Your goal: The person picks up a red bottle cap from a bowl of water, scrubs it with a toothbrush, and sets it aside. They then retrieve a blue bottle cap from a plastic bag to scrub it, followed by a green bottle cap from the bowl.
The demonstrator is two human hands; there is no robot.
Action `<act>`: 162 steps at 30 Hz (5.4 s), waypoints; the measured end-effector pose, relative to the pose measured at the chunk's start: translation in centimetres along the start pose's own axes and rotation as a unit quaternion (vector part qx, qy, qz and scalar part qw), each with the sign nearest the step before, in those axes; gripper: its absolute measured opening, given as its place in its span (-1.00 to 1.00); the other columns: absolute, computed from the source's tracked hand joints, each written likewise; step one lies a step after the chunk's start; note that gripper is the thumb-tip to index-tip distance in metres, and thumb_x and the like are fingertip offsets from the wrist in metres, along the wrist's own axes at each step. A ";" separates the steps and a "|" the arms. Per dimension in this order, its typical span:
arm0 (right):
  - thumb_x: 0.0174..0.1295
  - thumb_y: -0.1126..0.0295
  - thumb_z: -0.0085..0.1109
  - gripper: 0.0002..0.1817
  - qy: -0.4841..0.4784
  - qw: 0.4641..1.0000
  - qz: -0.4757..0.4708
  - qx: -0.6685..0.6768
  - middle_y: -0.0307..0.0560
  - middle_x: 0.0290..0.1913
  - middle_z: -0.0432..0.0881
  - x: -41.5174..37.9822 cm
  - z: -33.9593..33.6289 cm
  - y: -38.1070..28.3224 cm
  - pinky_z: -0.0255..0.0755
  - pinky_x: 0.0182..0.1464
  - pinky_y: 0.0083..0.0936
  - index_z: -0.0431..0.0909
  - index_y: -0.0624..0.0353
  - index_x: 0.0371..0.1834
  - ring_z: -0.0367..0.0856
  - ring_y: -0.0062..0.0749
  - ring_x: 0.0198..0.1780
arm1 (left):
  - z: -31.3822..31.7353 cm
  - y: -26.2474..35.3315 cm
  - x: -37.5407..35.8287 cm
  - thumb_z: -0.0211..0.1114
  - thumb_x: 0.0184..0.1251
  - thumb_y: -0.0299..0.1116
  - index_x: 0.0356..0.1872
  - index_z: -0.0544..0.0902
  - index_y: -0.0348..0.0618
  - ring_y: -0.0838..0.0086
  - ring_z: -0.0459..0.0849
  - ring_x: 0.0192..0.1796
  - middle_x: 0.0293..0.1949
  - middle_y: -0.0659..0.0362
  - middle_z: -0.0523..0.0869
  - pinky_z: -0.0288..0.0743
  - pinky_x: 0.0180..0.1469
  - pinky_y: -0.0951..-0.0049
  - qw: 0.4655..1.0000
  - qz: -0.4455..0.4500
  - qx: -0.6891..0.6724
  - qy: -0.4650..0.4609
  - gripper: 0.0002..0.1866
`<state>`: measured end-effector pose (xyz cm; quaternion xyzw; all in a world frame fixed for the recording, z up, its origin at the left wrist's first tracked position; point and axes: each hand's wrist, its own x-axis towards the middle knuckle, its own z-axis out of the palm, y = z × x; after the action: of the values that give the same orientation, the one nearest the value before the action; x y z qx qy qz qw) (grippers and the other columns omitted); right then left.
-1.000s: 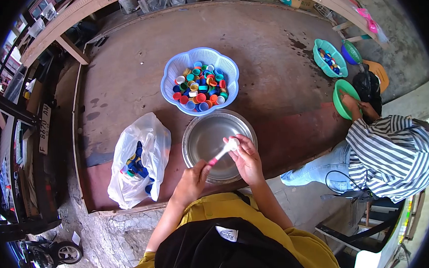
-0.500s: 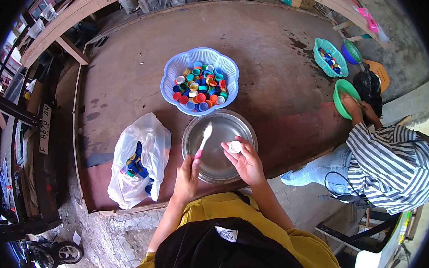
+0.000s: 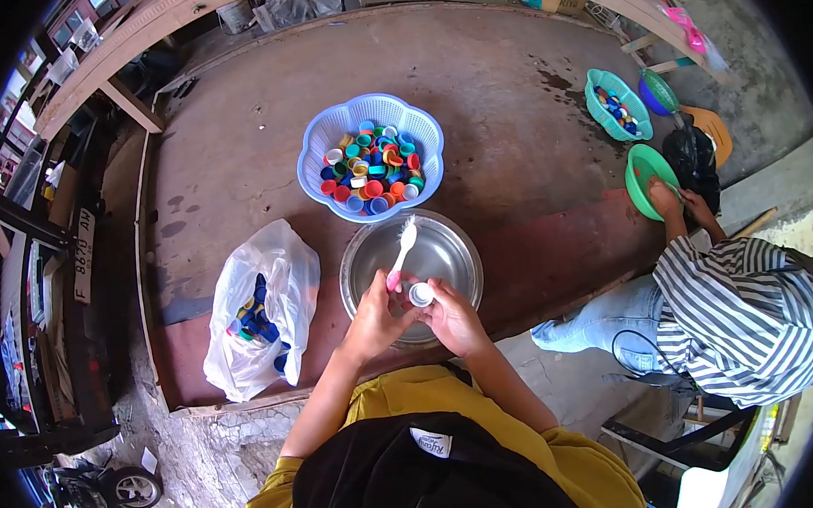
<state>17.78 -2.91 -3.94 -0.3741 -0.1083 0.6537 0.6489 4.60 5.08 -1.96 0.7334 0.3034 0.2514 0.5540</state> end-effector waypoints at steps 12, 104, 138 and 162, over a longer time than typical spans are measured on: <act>0.13 0.49 0.21 -0.84 -0.002 0.785 -0.343 -0.517 -0.06 -0.17 0.55 0.8 3.0 -2.1 0.41 -0.03 -0.44 0.62 0.26 -0.22 0.57 -0.37 -0.12 | 0.3 0.1 0.0 0.42 -0.02 -0.50 -0.05 0.30 -0.27 0.18 0.60 -0.13 -0.26 -0.01 0.57 0.47 -0.13 0.28 0.993 0.080 0.082 0.000 -0.46; 0.20 0.47 0.12 -0.76 0.041 0.717 -0.315 -0.621 -0.06 -0.34 0.59 -2.7 -2.2 -1.5 0.48 -0.35 -0.42 0.57 0.12 -0.06 0.62 -0.21 -0.35 | -1.4 -2.3 1.5 0.51 -0.17 -0.48 -0.29 0.54 -0.29 0.26 0.68 -0.13 -0.22 0.03 0.68 0.53 -0.07 0.42 0.980 0.099 0.101 0.142 -0.62; 0.14 0.55 0.11 -0.75 0.037 0.683 -0.379 -0.623 -0.08 -0.33 0.53 -2.5 -1.9 1.2 0.26 -0.53 -0.61 0.52 0.28 -0.08 0.43 -0.46 -0.50 | -13.9 -13.4 -13.7 0.27 0.10 -0.48 0.00 0.39 -0.16 0.00 0.52 0.01 -0.06 -0.07 0.55 0.40 -0.01 0.13 0.828 -0.280 0.363 0.323 -0.59; 0.15 0.55 0.12 -0.75 0.120 0.706 -0.349 -0.605 -0.10 -0.34 0.50 -7.0 -7.8 -3.6 0.29 -0.52 -0.67 0.54 0.29 -0.08 0.48 -0.54 -0.47 | -1.3 -3.7 -2.1 0.39 -0.06 -0.42 -0.12 0.57 -0.11 0.24 0.54 -0.06 -0.19 0.13 0.64 0.33 0.02 0.26 0.922 0.074 0.319 0.205 -0.62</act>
<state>24.63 -11.65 -4.68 -0.6969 -0.5248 0.1247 0.4727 1.65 5.18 -5.26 0.8239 0.4196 0.3265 0.1963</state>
